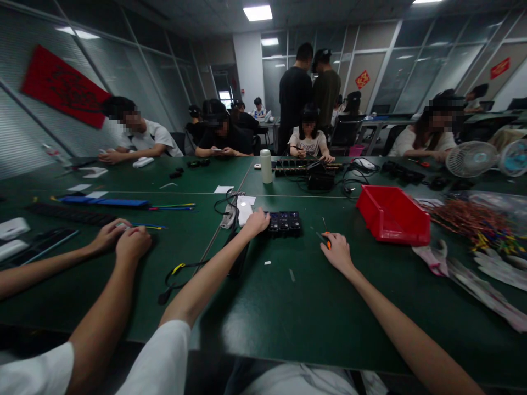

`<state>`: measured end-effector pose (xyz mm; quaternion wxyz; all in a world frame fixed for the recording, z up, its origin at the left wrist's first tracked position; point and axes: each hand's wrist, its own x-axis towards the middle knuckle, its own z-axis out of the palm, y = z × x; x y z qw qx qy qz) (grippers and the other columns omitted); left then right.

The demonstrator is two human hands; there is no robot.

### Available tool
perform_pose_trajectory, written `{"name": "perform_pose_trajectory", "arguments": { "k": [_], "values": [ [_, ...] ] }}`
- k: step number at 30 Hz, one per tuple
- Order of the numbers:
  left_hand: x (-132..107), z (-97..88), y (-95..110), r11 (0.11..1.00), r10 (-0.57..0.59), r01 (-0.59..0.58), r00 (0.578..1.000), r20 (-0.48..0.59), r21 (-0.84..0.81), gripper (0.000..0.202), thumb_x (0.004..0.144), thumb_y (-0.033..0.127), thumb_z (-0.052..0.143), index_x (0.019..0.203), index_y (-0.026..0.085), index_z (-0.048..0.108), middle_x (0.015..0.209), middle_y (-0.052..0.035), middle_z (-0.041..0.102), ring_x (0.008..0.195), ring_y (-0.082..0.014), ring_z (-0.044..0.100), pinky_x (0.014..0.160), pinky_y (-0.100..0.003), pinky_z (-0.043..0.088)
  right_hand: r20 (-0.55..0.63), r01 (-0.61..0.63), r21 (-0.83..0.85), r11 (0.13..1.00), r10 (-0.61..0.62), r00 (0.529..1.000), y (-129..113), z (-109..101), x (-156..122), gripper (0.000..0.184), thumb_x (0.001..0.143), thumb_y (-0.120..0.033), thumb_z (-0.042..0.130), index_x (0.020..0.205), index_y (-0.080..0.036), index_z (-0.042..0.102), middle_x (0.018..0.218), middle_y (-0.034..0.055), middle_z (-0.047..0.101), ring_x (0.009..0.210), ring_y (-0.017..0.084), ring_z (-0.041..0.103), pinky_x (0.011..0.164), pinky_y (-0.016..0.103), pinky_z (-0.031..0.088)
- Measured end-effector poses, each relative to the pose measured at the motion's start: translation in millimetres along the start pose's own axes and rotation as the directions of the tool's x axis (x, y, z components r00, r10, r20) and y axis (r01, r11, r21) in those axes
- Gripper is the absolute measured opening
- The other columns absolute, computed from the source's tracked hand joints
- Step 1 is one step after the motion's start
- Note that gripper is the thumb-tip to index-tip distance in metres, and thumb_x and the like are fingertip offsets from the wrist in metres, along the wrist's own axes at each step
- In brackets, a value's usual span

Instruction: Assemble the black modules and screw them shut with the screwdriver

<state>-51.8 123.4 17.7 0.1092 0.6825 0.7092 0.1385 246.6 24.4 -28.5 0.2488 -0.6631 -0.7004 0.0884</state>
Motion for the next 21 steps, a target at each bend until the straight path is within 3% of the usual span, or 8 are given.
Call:
{"name": "perform_pose_trajectory", "arguments": {
  "k": [4,6,8,9,11,14,21],
  "values": [
    [-6,-8.4,14,0.997,0.083,-0.083,0.995,-0.057,0.009,0.053,0.085,0.052,0.033,0.118,0.011,0.043,0.133,-0.0241,0.036,0.125,-0.0381,0.036,0.099,-0.046,0.031,0.006,0.007,0.011,1.0,-0.007,1.0,1,0,0,0.039,0.081,-0.035,0.05,0.118,-0.026,0.053,0.115,0.0095,0.05,0.107,0.028,0.045,0.084,0.042,0.039],
    [-5,-12.7,25,0.953,0.302,-0.299,0.951,-0.063,0.047,0.063,0.079,0.058,0.042,0.124,0.014,0.041,0.141,-0.0206,0.027,0.132,-0.0389,0.023,0.104,-0.05,0.022,0.009,0.008,0.019,1.0,-0.008,1.0,2,-1,1,0.039,0.081,-0.036,0.05,0.118,-0.025,0.053,0.115,0.0095,0.05,0.107,0.028,0.045,0.084,0.042,0.039],
    [-2,-14.3,37,0.875,0.476,-0.481,0.876,0.084,0.054,0.078,0.069,0.063,0.053,0.132,0.02,0.034,0.144,-0.0159,0.025,0.135,-0.0383,0.014,0.106,-0.056,0.012,0.007,0.011,0.03,0.999,-0.012,1.0,3,0,1,0.039,0.081,-0.036,0.049,0.118,-0.025,0.053,0.115,0.0094,0.05,0.108,0.028,0.045,0.084,0.042,0.039],
    [1,-13.7,43,0.853,0.509,-0.521,0.846,0.16,0.039,0.088,0.063,0.065,0.058,0.134,0.022,0.03,0.145,-0.0155,0.025,0.135,-0.0389,0.012,0.105,-0.058,0.01,0.003,0.013,0.036,0.999,-0.013,1.0,3,0,1,0.039,0.081,-0.037,0.049,0.118,-0.026,0.053,0.115,0.0092,0.05,0.108,0.028,0.045,0.083,0.042,0.04],
    [7,-10.1,52,0.835,0.526,-0.55,0.807,0.27,0.017,0.105,0.049,0.064,0.07,0.136,0.024,0.027,0.146,-0.0166,0.022,0.134,-0.0415,0.013,0.103,-0.062,0.008,0.002,0.023,0.047,0.999,-0.023,1.0,4,0,1,0.039,0.081,-0.037,0.05,0.118,-0.026,0.053,0.114,0.0087,0.05,0.107,0.028,0.045,0.083,0.042,0.04],
    [16,-2.0,62,0.84,0.497,-0.541,0.793,0.352,0.033,0.117,0.037,0.058,0.077,0.136,0.023,0.026,0.141,-0.0195,0.03,0.129,-0.0424,0.025,0.102,-0.063,0.009,-0.011,0.026,0.046,0.999,-0.025,1.0,5,1,1,0.038,0.08,-0.036,0.05,0.117,-0.027,0.053,0.114,0.0084,0.05,0.106,0.027,0.046,0.083,0.042,0.04],
    [15,6.8,76,0.804,0.561,-0.593,0.778,0.283,0.037,0.101,0.041,0.059,0.074,0.125,0.016,0.039,0.129,-0.0175,0.041,0.124,-0.0374,0.033,0.106,-0.051,0.014,-0.012,0.013,0.053,0.999,-0.012,1.0,6,3,4,0.037,0.08,-0.035,0.051,0.116,-0.027,0.054,0.113,0.0083,0.051,0.106,0.028,0.046,0.084,0.043,0.039]
  ]
}}
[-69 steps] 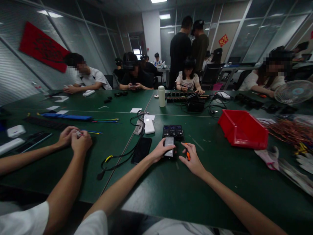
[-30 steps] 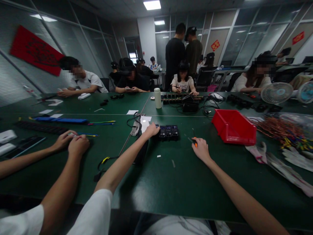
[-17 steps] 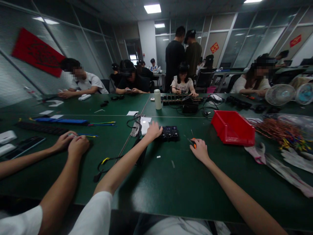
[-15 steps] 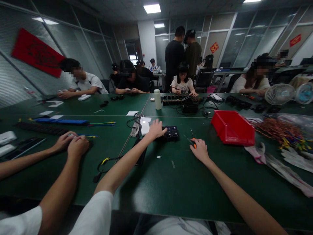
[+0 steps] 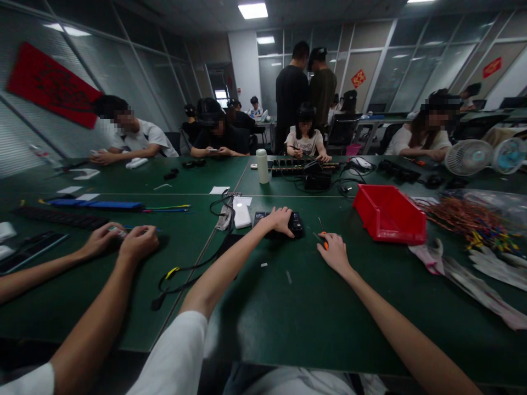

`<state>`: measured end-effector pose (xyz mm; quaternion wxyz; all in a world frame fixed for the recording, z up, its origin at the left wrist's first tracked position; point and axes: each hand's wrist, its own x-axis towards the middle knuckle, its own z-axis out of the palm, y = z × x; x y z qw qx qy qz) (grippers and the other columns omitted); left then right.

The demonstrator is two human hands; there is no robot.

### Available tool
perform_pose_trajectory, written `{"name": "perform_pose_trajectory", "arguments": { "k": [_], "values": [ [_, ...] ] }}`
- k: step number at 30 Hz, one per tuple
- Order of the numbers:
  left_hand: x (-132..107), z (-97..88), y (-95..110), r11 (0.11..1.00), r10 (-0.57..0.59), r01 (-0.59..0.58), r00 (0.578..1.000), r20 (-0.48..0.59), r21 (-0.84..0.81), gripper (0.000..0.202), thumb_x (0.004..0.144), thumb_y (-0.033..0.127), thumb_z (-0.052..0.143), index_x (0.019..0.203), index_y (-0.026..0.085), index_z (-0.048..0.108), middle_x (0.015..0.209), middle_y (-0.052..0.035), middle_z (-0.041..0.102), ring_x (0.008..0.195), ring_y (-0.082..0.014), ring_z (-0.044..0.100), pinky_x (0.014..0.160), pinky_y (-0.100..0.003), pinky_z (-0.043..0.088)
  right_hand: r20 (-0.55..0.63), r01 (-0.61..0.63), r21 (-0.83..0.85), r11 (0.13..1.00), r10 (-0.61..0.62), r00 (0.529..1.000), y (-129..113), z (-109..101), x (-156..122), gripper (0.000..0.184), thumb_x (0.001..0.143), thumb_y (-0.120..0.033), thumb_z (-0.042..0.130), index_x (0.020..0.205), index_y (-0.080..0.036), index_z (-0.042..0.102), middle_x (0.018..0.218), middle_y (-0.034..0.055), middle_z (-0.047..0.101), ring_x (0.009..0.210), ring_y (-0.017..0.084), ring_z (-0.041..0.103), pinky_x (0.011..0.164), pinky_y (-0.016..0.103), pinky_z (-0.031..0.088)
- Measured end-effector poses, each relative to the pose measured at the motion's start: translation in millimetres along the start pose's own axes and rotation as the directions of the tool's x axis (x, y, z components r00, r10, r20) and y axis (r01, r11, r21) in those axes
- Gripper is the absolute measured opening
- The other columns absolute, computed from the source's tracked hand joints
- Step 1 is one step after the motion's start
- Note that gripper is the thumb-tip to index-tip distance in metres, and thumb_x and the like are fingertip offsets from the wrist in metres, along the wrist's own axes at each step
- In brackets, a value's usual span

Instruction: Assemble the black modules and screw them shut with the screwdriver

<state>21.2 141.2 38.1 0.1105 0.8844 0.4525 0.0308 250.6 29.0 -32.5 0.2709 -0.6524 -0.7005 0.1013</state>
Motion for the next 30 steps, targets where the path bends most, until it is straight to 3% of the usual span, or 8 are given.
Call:
{"name": "perform_pose_trajectory", "arguments": {
  "k": [7,14,20,30],
  "values": [
    [-2,14.8,27,0.995,0.097,-0.097,0.995,-0.015,-0.008,0.104,0.044,0.062,0.07,0.129,0.016,0.032,0.128,-0.0162,0.039,0.119,-0.0355,0.036,0.098,-0.042,0.031,0.002,-0.014,-0.005,1.0,0.014,1.0,-4,-2,0,0.037,0.08,-0.034,0.05,0.117,-0.026,0.053,0.114,0.0092,0.051,0.107,0.027,0.046,0.083,0.041,0.039],
    [-2,21.4,40,0.989,0.144,-0.144,0.99,-0.006,-0.036,0.102,0.043,0.058,0.072,0.127,0.015,0.033,0.126,-0.014,0.04,0.118,-0.0334,0.035,0.098,-0.04,0.03,-0.022,-0.032,-0.041,0.999,0.031,0.999,-5,3,1,0.036,0.079,-0.03,0.052,0.115,-0.025,0.054,0.111,0.0087,0.052,0.105,0.027,0.046,0.083,0.039,0.038],
    [-8,27.1,50,0.984,0.16,-0.165,0.985,-0.065,-0.065,0.104,0.043,0.054,0.073,0.129,0.016,0.028,0.127,-0.0149,0.037,0.116,-0.0345,0.038,0.094,-0.041,0.036,-0.017,-0.019,-0.029,0.999,0.018,1.0,-3,2,1,0.037,0.078,-0.03,0.052,0.115,-0.025,0.054,0.112,0.0092,0.052,0.106,0.027,0.046,0.082,0.039,0.039],
    [-16,24.6,59,0.99,0.112,-0.117,0.992,-0.061,-0.083,0.103,0.045,0.055,0.072,0.13,0.019,0.025,0.13,-0.014,0.035,0.115,-0.036,0.039,0.089,-0.043,0.041,0.009,0.0,-0.023,1.0,0.001,1.0,1,4,5,0.04,0.077,-0.026,0.053,0.117,-0.023,0.052,0.115,0.0095,0.053,0.106,0.028,0.046,0.082,0.039,0.039]
  ]
}}
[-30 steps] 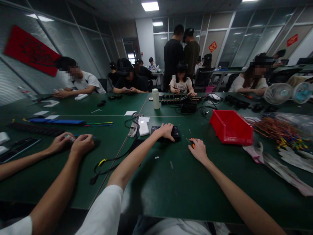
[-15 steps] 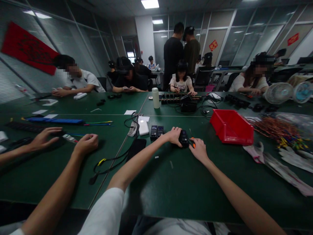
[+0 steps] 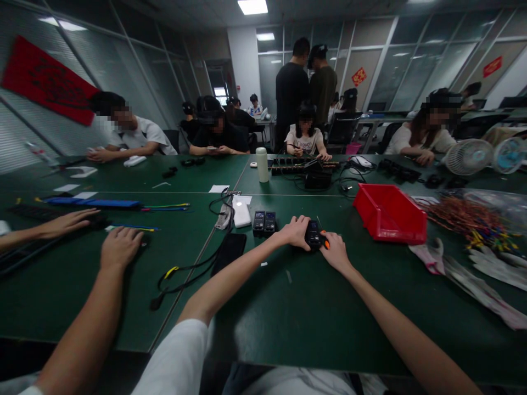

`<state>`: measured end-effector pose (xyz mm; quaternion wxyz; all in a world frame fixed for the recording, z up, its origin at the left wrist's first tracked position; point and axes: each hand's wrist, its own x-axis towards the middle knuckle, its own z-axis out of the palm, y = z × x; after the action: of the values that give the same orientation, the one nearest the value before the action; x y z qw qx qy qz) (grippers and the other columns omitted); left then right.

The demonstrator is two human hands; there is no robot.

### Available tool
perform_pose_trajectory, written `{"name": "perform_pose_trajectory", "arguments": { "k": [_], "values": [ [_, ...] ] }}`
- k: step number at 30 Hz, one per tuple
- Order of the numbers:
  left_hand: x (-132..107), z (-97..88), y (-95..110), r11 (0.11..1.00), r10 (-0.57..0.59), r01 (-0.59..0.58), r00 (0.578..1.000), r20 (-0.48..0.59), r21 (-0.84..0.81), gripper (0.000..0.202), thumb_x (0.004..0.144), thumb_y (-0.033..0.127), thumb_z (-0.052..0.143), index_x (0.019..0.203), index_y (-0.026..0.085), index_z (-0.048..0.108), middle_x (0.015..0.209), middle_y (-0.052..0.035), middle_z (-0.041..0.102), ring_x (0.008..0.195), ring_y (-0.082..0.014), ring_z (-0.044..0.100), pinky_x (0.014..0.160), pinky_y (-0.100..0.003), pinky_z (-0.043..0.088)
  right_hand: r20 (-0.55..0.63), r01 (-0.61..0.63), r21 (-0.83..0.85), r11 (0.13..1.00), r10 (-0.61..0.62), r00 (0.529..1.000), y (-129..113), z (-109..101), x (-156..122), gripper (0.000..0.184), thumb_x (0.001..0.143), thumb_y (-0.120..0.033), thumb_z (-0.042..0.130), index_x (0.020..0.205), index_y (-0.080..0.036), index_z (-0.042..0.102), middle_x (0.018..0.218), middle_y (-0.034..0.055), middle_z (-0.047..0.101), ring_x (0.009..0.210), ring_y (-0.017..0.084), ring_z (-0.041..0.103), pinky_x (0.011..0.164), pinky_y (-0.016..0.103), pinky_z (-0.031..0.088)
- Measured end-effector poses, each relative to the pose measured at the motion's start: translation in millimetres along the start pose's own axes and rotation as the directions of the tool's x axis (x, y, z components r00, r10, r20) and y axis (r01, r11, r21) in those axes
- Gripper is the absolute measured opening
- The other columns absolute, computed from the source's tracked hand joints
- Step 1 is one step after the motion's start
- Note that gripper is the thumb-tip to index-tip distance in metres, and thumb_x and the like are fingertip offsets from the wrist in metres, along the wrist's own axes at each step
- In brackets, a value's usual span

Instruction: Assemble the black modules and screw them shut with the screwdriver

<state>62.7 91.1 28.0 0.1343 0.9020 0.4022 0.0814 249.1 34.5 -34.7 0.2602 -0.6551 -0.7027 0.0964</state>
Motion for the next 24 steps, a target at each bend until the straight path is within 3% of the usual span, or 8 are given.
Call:
{"name": "perform_pose_trajectory", "arguments": {
  "k": [11,24],
  "values": [
    [-2,-19.6,8,0.998,-0.028,0.026,0.999,0.033,0.059,0.102,0.042,0.061,0.072,0.126,0.023,0.029,0.128,-0.0109,0.039,0.114,-0.0345,0.043,0.087,-0.043,0.043,-0.001,0.003,0.007,1.0,-0.003,1.0,4,2,2,0.04,0.077,-0.024,0.052,0.117,-0.019,0.052,0.116,0.0106,0.053,0.106,0.027,0.046,0.085,0.039,0.04],
    [-5,-23.8,7,1.0,0.018,-0.018,1.0,-0.001,-0.022,0.103,0.042,0.061,0.072,0.129,0.026,0.028,0.13,-0.01,0.039,0.116,-0.0359,0.041,0.084,-0.045,0.044,-0.008,0.02,0.065,0.998,-0.02,1.0,7,5,3,0.045,0.073,-0.018,0.052,0.118,-0.018,0.05,0.119,0.0115,0.051,0.108,0.028,0.047,0.088,0.042,0.04]
  ]
}}
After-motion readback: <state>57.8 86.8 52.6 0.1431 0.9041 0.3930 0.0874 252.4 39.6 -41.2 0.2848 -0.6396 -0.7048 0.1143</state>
